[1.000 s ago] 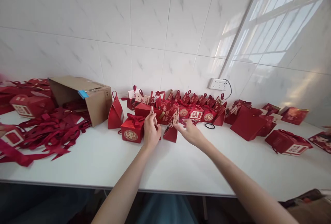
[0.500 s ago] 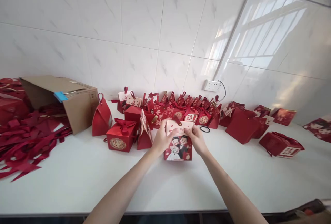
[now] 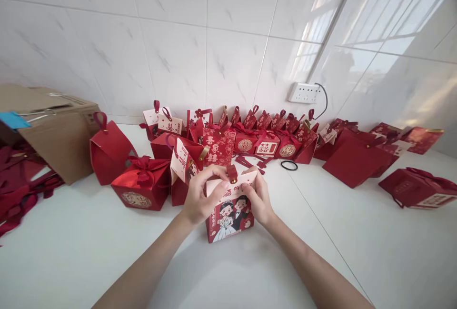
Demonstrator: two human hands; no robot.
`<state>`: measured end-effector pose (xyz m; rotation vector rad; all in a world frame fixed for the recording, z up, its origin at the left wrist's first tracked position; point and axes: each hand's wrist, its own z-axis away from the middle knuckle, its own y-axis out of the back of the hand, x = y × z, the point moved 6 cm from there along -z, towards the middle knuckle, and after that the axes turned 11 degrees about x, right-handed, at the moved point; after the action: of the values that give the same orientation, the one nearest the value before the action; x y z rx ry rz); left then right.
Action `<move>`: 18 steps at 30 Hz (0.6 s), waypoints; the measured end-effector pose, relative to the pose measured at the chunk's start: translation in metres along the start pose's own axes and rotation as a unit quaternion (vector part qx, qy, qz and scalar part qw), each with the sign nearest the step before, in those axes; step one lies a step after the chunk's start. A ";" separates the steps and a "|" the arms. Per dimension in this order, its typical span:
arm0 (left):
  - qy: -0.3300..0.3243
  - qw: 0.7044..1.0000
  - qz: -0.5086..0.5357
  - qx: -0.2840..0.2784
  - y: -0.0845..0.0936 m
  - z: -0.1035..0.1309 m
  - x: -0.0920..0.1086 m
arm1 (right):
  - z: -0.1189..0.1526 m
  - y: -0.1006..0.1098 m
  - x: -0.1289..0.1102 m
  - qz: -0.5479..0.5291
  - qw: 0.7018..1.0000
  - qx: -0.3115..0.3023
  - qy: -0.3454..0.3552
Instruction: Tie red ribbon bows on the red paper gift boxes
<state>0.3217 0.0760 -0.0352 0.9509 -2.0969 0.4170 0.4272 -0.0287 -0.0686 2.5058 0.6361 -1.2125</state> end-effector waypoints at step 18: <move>-0.277 0.933 -0.219 0.070 -0.013 0.026 0.027 | 0.001 0.007 -0.019 0.003 0.999 -0.029 -0.016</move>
<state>0.3067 0.0396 -0.0313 1.7368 -2.2587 0.0634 0.4199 -0.0401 -0.0537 2.4338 0.6463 -1.2130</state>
